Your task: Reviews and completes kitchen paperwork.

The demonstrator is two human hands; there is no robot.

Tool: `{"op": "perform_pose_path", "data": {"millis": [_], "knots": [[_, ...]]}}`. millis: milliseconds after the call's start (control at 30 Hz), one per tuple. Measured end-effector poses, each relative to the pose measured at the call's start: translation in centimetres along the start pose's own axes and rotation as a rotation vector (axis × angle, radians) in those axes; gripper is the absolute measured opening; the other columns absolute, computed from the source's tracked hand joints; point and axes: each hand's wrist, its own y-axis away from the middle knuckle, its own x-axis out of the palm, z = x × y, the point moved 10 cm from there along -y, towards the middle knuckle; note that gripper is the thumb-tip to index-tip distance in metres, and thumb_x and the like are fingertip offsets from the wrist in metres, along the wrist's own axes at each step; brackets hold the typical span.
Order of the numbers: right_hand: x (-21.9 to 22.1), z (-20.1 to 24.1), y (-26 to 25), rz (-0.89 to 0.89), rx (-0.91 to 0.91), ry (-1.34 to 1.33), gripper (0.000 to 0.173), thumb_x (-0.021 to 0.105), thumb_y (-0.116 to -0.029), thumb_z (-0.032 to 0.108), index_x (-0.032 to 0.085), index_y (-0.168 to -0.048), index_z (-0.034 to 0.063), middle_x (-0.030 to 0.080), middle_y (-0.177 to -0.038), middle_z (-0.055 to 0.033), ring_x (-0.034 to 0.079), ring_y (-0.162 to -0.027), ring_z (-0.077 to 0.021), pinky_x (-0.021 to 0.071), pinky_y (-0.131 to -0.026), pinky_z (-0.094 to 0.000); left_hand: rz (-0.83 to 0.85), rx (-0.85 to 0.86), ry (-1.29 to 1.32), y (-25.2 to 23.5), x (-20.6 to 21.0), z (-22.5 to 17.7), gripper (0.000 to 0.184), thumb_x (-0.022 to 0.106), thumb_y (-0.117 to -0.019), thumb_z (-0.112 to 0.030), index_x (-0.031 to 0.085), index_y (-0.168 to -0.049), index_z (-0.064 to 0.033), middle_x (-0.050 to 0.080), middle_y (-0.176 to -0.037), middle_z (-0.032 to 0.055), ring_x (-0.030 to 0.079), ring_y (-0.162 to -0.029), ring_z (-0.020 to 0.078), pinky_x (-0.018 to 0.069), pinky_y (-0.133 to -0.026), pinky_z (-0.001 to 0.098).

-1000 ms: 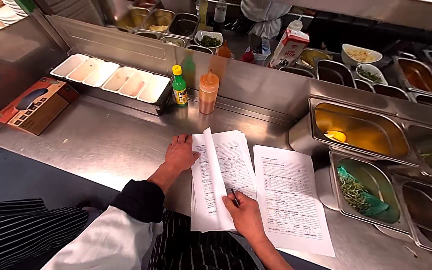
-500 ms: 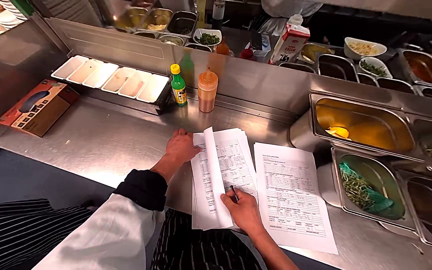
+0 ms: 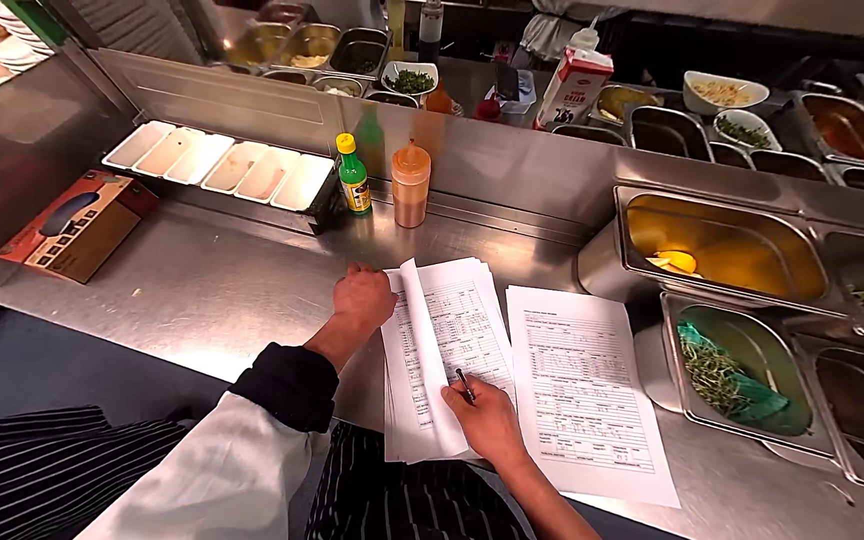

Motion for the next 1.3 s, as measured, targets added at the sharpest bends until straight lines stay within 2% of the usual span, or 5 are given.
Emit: {"op": "perform_pose_path", "data": {"millis": [200, 367, 500, 900, 1300], "knots": [[0.0, 0.2, 0.0, 0.027, 0.009, 0.020, 0.030, 0.062, -0.0974, 0.041, 0.071, -0.088, 0.0144, 0.059, -0.069, 0.0016, 0.058, -0.064, -0.0141, 0.0472, -0.063, -0.0389, -0.045, 0.071, 0.075, 0.2, -0.3, -0.7, 0.024, 0.062, -0.0961, -0.016, 0.071, -0.115, -0.0038, 0.067, -0.123, 0.0176, 0.059, -0.124, 0.0394, 0.0530, -0.093, 0.0586], [0.2, 1.1, 0.3, 0.097, 0.069, 0.144, 0.028, 0.052, -0.1006, 0.034, 0.065, -0.094, 0.0111, 0.060, -0.077, -0.0050, 0.062, -0.076, -0.0222, 0.0483, -0.071, -0.0448, 0.126, 0.001, 0.995, 2.6, 0.6, 0.5, 0.046, 0.063, -0.1023, -0.015, 0.051, -0.146, -0.0074, 0.071, -0.116, 0.0191, 0.073, -0.095, 0.0289, 0.0600, -0.087, 0.0482], [0.0, 1.1, 0.0, 0.114, 0.082, 0.152, 0.026, 0.050, -0.0998, 0.033, 0.064, -0.096, 0.0110, 0.061, -0.079, -0.0061, 0.063, -0.078, -0.0234, 0.0489, -0.071, -0.0462, 0.310, 0.010, 1.287, 7.1, 5.1, -1.1, 0.040, 0.069, -0.0984, -0.012, 0.058, -0.135, -0.0003, 0.074, -0.106, 0.0167, 0.075, -0.084, 0.0263, 0.0644, -0.076, 0.0427], [-0.1, -0.6, -0.7, 0.146, 0.079, -0.385, 0.013, 0.060, -0.0945, 0.018, 0.063, -0.085, 0.0095, 0.057, -0.059, 0.0007, 0.053, -0.046, -0.0110, 0.0461, -0.047, -0.0278, 0.319, 0.038, 1.171, 9.2, 3.5, -4.0, 0.022, 0.070, -0.0990, -0.020, 0.075, -0.096, 0.0005, 0.074, -0.083, 0.0099, 0.071, -0.071, 0.0170, 0.0616, -0.069, 0.0337], [-0.4, -0.7, -0.6, 0.151, 0.066, -0.630, 0.017, 0.057, -0.0991, 0.009, 0.064, -0.084, 0.0041, 0.057, -0.058, -0.0024, 0.050, -0.044, -0.0093, 0.0426, -0.043, -0.0234, 0.403, 0.054, 1.047, 7.4, 2.2, -6.2, 0.026, 0.078, -0.0930, -0.022, 0.071, -0.101, 0.0014, 0.071, -0.095, 0.0139, 0.069, -0.082, 0.0214, 0.0589, -0.077, 0.0397]]}}
